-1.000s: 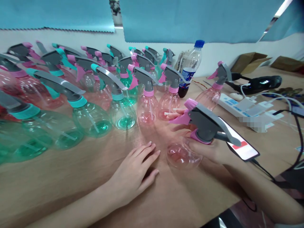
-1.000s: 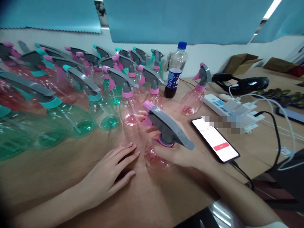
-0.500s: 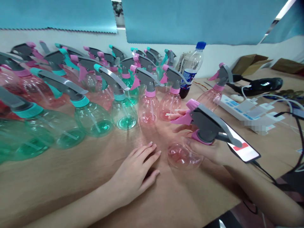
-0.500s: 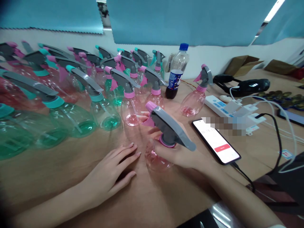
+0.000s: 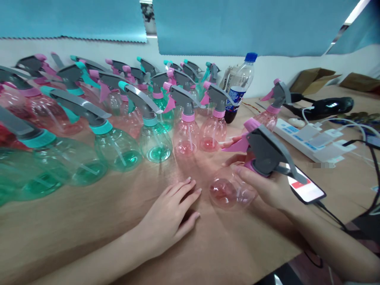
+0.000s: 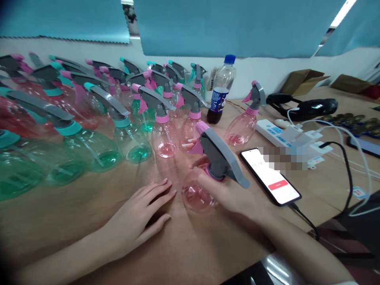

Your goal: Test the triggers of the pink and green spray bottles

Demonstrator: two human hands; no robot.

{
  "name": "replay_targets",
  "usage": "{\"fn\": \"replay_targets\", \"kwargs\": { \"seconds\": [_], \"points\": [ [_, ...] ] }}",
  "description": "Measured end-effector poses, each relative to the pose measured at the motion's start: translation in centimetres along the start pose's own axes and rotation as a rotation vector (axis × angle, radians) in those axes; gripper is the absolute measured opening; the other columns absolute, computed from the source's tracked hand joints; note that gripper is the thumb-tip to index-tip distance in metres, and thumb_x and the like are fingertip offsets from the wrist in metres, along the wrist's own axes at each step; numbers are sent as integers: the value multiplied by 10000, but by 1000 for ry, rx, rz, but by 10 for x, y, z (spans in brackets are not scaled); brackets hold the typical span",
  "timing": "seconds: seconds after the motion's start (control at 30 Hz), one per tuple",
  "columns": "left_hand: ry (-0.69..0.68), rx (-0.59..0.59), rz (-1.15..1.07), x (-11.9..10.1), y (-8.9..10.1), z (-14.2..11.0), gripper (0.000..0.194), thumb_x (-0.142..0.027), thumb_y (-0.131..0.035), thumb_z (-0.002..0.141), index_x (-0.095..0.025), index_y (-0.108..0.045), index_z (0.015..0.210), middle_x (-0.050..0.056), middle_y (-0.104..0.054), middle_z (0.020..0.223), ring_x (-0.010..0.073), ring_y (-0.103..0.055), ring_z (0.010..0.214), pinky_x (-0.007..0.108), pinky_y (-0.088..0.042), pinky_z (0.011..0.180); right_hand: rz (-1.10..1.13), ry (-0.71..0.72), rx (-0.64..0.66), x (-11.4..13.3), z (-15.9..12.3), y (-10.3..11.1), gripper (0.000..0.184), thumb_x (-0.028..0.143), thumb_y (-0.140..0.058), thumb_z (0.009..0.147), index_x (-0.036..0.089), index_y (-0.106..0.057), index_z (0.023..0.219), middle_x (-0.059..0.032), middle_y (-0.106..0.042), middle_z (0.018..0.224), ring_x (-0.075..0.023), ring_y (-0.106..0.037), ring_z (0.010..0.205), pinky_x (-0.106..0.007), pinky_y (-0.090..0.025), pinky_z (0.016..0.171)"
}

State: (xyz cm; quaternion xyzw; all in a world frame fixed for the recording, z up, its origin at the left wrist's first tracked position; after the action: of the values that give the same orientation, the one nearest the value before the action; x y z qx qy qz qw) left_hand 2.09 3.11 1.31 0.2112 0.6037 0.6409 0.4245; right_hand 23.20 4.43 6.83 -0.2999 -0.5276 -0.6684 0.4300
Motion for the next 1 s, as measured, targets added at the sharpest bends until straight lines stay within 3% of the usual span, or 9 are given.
{"fn": "replay_targets", "kwargs": {
  "seconds": [0.17, 0.4, 0.53, 0.67, 0.87, 1.0],
  "points": [
    [8, -9, -29, 0, 0, 0, 400, -273, -485, 941, -126, -506, 1312, 154, -500, 1390, 297, -427, 1312, 502, -401, 1037, -8, 26, 52, -6, -2, 1, 121, 267, -555, 873, 245, -673, 858, 0, -738, 862, -214, -696, 860, -394, -546, 856],
    [7, -9, -17, 1, -1, -2, 396, -285, -486, 942, -145, -505, 1312, 145, -500, 1393, 292, -435, 1307, 501, -398, 1038, -137, 44, 26, 9, -1, 4, 102, 295, -566, 849, 258, -652, 810, 3, -689, 700, -204, -676, 681, -362, -573, 671],
    [3, -29, -16, 1, -1, -2, 393, -283, -477, 947, -137, -503, 1312, 149, -503, 1387, 287, -431, 1309, 489, -396, 1041, -140, 98, -6, 16, -1, 4, 107, 202, -583, 767, 261, -651, 825, 4, -711, 777, -216, -691, 760, -368, -572, 737],
    [4, 3, -2, 0, 0, -1, 399, -279, -483, 945, -121, -500, 1312, 160, -508, 1380, 296, -439, 1301, 504, -404, 1030, -91, -1, 15, 13, 2, 1, 126, 143, -585, 693, 236, -626, 768, 0, -716, 795, -200, -684, 695, -337, -567, 666],
    [0, -9, -5, 1, 1, -1, 395, -277, -484, 942, -137, -498, 1311, 151, -506, 1384, 295, -444, 1299, 501, -410, 1027, 89, 54, 141, 22, 7, -9, 206, 142, -541, 741, 253, -649, 877, -12, -709, 831, -205, -692, 807, -345, -582, 735],
    [0, -2, -16, 1, 0, -1, 399, -274, -494, 938, -124, -503, 1307, 163, -501, 1386, 305, -440, 1301, 511, -409, 1024, 38, 106, 75, 24, 8, -8, 134, 131, -566, 748, 247, -629, 727, -11, -694, 794, -212, -688, 802, -378, -569, 817]
  ]
}}
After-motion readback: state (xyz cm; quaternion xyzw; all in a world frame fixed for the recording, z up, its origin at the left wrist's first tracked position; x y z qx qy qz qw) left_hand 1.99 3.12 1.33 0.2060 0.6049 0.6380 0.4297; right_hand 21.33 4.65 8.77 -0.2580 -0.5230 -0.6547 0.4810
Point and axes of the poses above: each hand's wrist, its own z-axis towards the middle knuckle, its own y-axis out of the back of the hand, x = y × z, the point moved 4 cm from there along z, towards the middle knuckle
